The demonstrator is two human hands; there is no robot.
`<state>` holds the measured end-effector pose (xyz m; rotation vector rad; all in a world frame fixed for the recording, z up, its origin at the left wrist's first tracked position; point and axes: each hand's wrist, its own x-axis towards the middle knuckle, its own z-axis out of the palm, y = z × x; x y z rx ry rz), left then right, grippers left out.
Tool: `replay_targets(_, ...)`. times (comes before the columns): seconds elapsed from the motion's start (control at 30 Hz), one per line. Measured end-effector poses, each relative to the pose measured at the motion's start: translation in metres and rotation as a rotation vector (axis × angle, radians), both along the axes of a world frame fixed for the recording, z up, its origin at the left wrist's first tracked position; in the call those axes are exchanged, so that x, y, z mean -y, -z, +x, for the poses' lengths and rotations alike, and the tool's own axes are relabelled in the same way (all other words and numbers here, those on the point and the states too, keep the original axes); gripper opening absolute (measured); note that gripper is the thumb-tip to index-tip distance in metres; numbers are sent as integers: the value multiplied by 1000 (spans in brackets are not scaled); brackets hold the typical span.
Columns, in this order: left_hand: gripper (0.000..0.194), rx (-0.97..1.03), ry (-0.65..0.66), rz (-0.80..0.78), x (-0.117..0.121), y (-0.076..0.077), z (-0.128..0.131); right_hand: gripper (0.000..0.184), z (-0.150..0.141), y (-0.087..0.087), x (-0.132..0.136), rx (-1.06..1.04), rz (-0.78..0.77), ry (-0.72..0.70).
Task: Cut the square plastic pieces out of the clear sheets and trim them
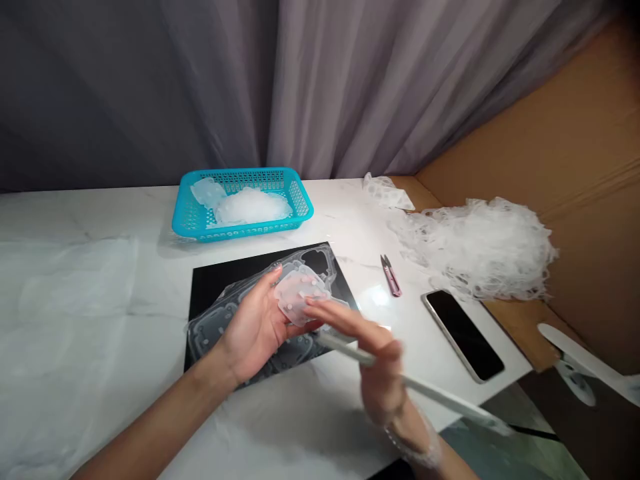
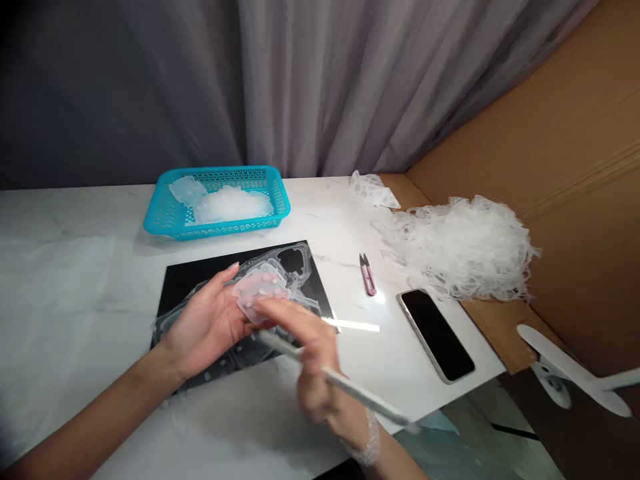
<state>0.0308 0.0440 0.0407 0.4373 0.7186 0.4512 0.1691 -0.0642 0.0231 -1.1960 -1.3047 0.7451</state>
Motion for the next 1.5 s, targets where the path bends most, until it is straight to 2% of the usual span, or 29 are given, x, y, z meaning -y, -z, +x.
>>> replay_targets(0.07, 50, 15, 12, -15, -4, -2, -7, 81, 9, -3, -3, -200, 12, 219)
replay_targets(0.13, 55, 27, 43, -26, -6, -6, -12, 76, 18, -6, -6, -303, 3, 376)
replay_targets(0.23, 61, 61, 82, -27, -7, -13, -16, 55, 22, -7, -11, -322, -40, 459)
replay_targets(0.3, 64, 77, 110, -34, -6, -16, -18, 43, 19, -7, -12, -266, -86, 451)
replay_targets(0.4, 66, 81, 134, -48, -3, -19, -18, 40, 11, -7, -13, -217, -173, 395)
replay_targets(0.6, 67, 89, 145, -50, -1, -19, -20, 41, 11, -5, -13, -395, -230, 260)
replay_targets(1.07, 61, 90, 147, -30, -4, -11, -19, 47, 4, -14, -11, -296, -244, 344)
replay_targets(1.3, 59, 68, 134, -33, -3, -8, -17, 45, 6, -10, -11, -275, -252, 341)
replay_targets(1.5, 64, 66, 185, -22, -2, -7, -19, 45, 7, -12, -14, -265, -257, 363)
